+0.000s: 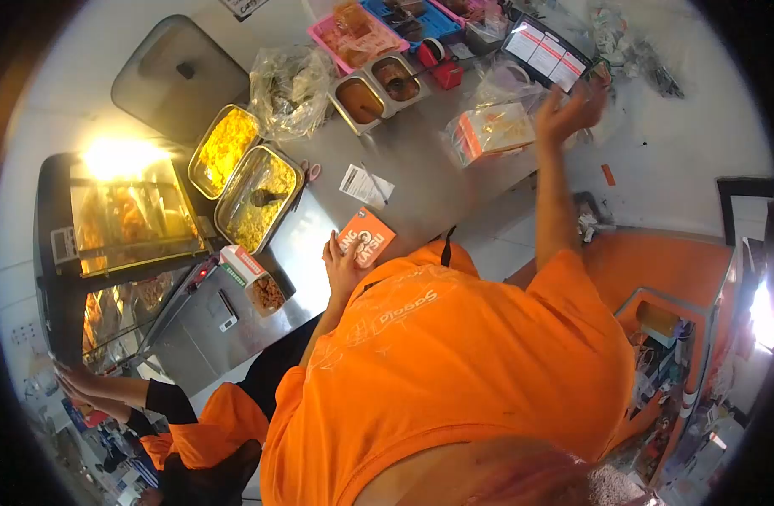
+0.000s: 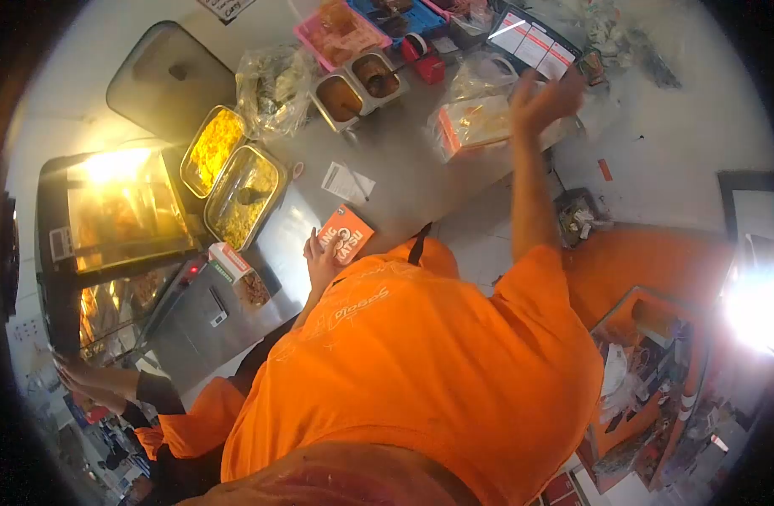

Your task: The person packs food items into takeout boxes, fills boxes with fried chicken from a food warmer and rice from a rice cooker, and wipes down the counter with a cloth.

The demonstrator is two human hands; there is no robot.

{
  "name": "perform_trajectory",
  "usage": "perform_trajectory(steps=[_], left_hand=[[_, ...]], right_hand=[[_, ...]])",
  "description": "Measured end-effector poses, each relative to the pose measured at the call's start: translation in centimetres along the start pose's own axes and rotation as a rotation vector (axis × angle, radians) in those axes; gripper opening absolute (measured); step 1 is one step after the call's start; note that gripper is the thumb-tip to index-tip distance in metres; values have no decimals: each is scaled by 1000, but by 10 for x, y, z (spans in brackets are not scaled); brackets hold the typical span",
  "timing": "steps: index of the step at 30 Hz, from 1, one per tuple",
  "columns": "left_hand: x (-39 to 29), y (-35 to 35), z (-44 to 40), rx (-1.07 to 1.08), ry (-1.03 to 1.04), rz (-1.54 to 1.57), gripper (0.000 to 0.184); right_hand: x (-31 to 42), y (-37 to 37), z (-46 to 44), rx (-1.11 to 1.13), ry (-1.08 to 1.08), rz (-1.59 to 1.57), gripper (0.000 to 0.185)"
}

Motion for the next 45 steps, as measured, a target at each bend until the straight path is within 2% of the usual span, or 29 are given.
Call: perform_trajectory(steps=[2,4,6,9,12,21,23,27,31,32,34,35,37,39,41,42,43,45], left_hand=[[-5,1,-6,60,-28,-52,76],[-17,-8,-16,145,-73,-88,74],[-14,2,-18,164,-57,-146,74],[-18,-7,-24,247,-63,-140,76],[-19,-14,-30,321,-133,-80,80],[-15,-30,-48,250,-295,68,85],[-9,-30,-53,193,-269,166,86],[-11,-39,-80,146,-222,125,85],[-22,-66,-111,72,-272,125,84],[-24,-79,-116,52,-269,99,82],[-26,-98,-123,24,-317,6,79],[-25,-107,-125,18,-357,-63,77],[-24,-133,-125,-4,-355,-67,79],[-20,-152,-121,-34,-325,-103,79],[-19,-164,-116,-9,-323,-118,77],[-20,-174,-112,-31,-318,-151,76],[-20,-177,-107,-65,-321,-149,76],[-9,-184,-94,-137,-333,-146,77]], right_hand=[[-106,24,-19,-5,208,-98,26],[-264,81,52,517,570,-171,27],[-391,140,147,973,479,-219,35],[-359,158,178,1166,935,-179,28],[-343,156,195,1236,1062,-104,28],[-335,80,206,1125,1154,-146,28],[-328,72,210,1098,1147,-123,28],[-318,73,212,1063,1086,-12,28],[-296,55,198,891,853,276,29],[-284,41,189,772,746,397,29],[-242,7,153,335,525,499,30],[-203,-6,123,164,541,324,30],[-39,-26,57,-24,844,-358,23],[99,-16,51,258,753,-528,21],[229,-12,69,882,1101,-1059,22],[287,-13,83,1104,1191,-1012,22],[331,-7,95,1041,877,-1139,26],[367,3,132,1232,824,-984,30]])
Point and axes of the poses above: each hand's wrist, its own z-axis away from the middle knuckle, its own y-axis out of the palm, x = y × z, the point moved 3 cm from there along -z, towards the middle knuckle, and after that the axes turned 13 degrees about -z, right-handed, at the moved point
